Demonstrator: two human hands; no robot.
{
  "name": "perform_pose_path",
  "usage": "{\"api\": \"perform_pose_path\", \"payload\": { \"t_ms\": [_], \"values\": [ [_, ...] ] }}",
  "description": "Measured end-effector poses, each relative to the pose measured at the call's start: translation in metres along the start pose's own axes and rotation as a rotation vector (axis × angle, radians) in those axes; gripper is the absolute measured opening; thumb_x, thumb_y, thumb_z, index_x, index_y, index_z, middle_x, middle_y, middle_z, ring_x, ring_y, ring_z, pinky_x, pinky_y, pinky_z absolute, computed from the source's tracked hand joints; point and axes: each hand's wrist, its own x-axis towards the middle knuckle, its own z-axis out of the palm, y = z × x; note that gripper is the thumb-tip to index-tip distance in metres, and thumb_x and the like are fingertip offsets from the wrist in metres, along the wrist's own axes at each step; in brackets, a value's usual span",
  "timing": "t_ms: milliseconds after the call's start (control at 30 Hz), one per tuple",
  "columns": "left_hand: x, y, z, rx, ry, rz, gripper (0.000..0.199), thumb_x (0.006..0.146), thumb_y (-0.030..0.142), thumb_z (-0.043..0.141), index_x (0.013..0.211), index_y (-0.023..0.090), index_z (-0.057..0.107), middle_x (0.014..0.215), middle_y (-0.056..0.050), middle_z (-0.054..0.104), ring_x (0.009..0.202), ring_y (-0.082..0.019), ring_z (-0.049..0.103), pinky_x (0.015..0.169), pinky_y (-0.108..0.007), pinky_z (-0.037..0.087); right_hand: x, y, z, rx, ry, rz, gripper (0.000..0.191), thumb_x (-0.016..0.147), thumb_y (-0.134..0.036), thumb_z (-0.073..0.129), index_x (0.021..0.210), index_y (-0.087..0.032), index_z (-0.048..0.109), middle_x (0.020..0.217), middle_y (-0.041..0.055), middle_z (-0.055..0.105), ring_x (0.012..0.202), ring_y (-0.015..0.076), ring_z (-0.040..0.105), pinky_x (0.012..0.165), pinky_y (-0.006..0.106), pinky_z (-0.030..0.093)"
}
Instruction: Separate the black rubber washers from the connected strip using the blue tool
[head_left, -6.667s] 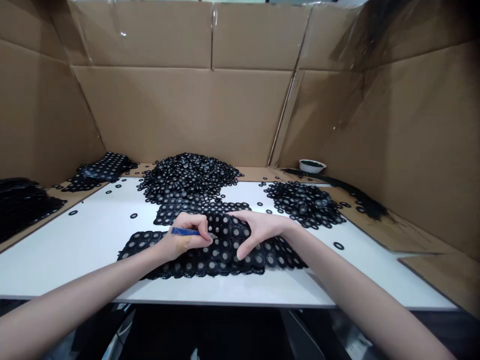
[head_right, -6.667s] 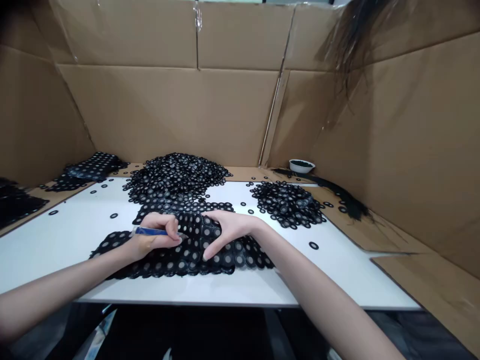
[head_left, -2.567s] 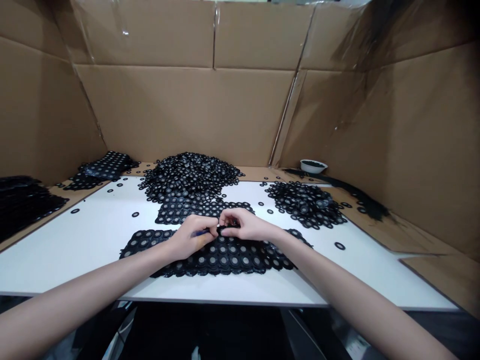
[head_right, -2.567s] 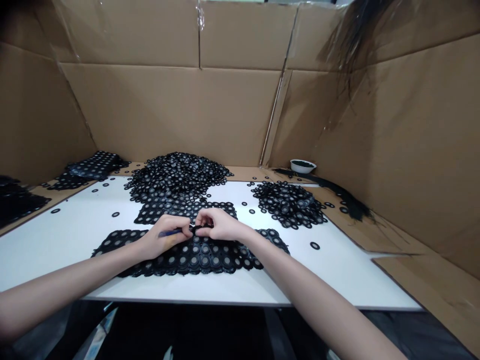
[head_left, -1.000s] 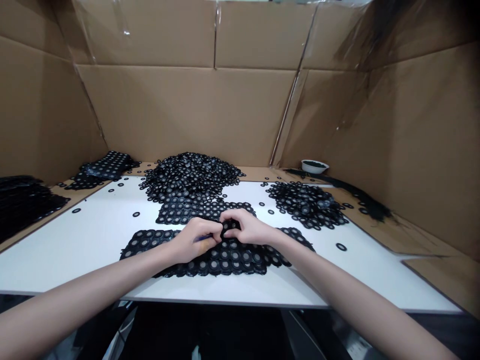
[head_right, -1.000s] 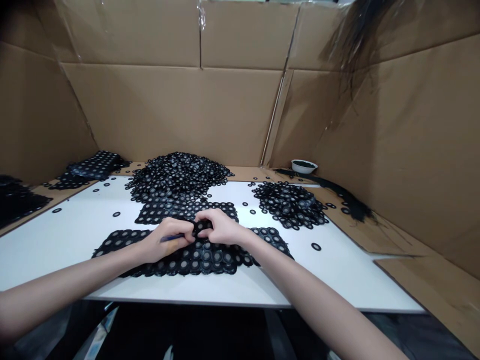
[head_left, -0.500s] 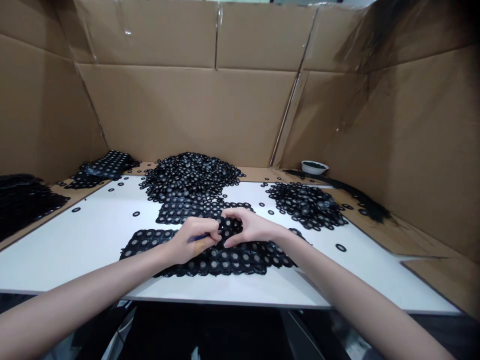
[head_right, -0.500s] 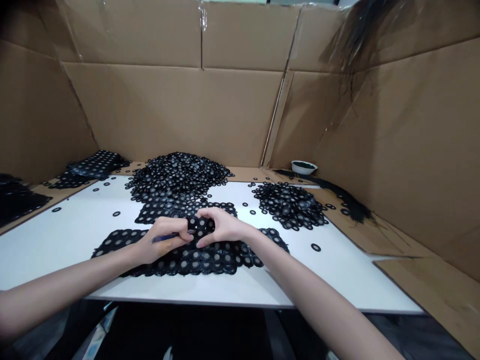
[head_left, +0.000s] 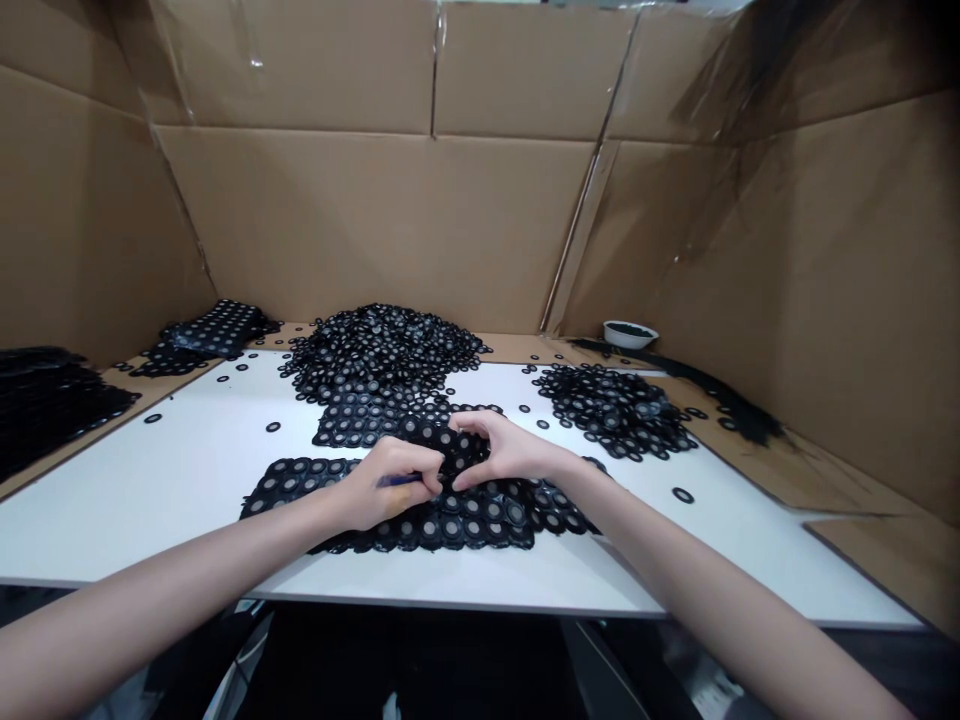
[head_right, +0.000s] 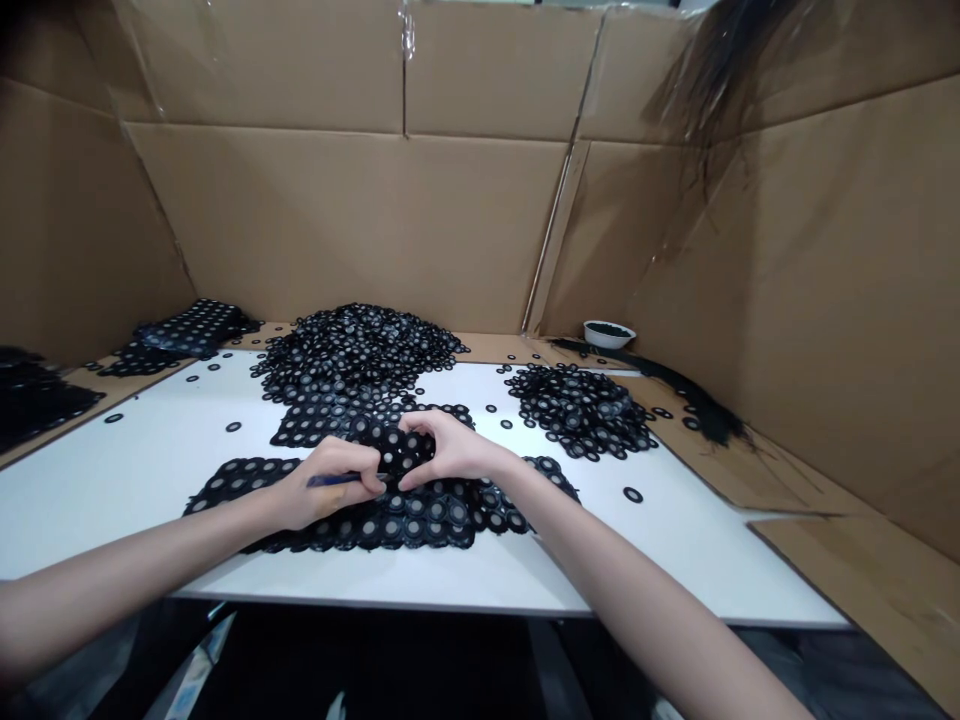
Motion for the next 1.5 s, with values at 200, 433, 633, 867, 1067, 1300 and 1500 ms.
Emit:
{"api": "perform_pose_path", "payload": {
  "t_ms": [200,433,633,867,1067,1300,1500],
  "values": [
    [0.003,0.0,0.001,-0.011,-0.032,-0.029,0.022,0.086,0.017,0.052,0.065,0.012,0.058,0.063,-0.001,0.061,0.059,-0.01,0.055,0.06,-0.018,0.039,0.002,-0.004,0.0,0.12,-0.011,-0.038,0.041,0.056,-0.029,0.082,0.079,-0.019,0.05,0.081,-0.003,0.05,0.079,0.0149,0.048,0.074,0.026,0.039],
    [0.003,-0.002,0.004,0.022,-0.091,-0.064,0.022,0.086,0.016,0.049,0.065,0.013,0.054,0.064,0.0,0.06,0.059,-0.01,0.053,0.059,-0.018,0.038,0.003,-0.003,0.001,0.083,-0.032,-0.04,0.042,0.057,-0.031,0.08,0.089,-0.019,0.056,0.09,-0.0007,0.056,0.087,0.0188,0.053,0.08,0.03,0.044],
    [0.002,0.001,0.004,0.058,0.009,0.025,0.022,0.088,0.018,0.049,0.068,0.013,0.058,0.063,-0.001,0.058,0.059,-0.011,0.052,0.06,-0.02,0.038,-0.004,-0.001,0.002,-0.039,-0.046,0.127,0.093,0.053,-0.05,0.08,0.133,-0.021,0.043,0.138,0.0109,0.044,0.125,0.0333,0.042,0.105,0.045,0.034],
    [0.004,0.008,0.003,0.089,0.084,0.112,0.025,0.09,0.017,0.047,0.068,0.012,0.058,0.062,-0.001,0.056,0.058,-0.01,0.049,0.059,-0.02,0.038,-0.003,-0.009,-0.001,-0.043,-0.099,0.188,0.108,0.055,-0.049,0.079,0.144,-0.016,0.027,0.149,0.0136,0.03,0.134,0.0327,0.032,0.112,0.046,0.026],
    [0.003,0.012,0.001,0.065,0.093,0.124,0.027,0.089,0.02,0.049,0.065,0.012,0.057,0.057,0.0,0.055,0.053,-0.009,0.049,0.056,-0.019,0.038,-0.003,-0.007,-0.001,-0.023,-0.085,0.181,0.107,0.054,-0.046,0.08,0.143,-0.015,0.03,0.148,0.0149,0.031,0.134,0.0318,0.032,0.112,0.046,0.024],
    [0.0,0.009,0.0,-0.019,0.043,0.052,0.026,0.086,0.022,0.053,0.062,0.013,0.058,0.057,0.0,0.06,0.052,-0.01,0.053,0.054,-0.018,0.039,-0.004,-0.001,0.0,0.027,-0.052,0.137,0.103,0.051,-0.046,0.082,0.139,-0.019,0.036,0.144,0.0127,0.037,0.131,0.032,0.036,0.11,0.048,0.026],
    [0.0,0.008,0.001,-0.04,0.013,0.013,0.022,0.083,0.016,0.054,0.061,0.012,0.058,0.058,0.0,0.061,0.052,-0.009,0.053,0.055,-0.016,0.039,-0.003,-0.001,-0.001,0.019,-0.054,0.096,0.101,0.052,-0.047,0.082,0.139,-0.019,0.037,0.143,0.0123,0.038,0.128,0.0308,0.04,0.109,0.046,0.029]
  ]
}}
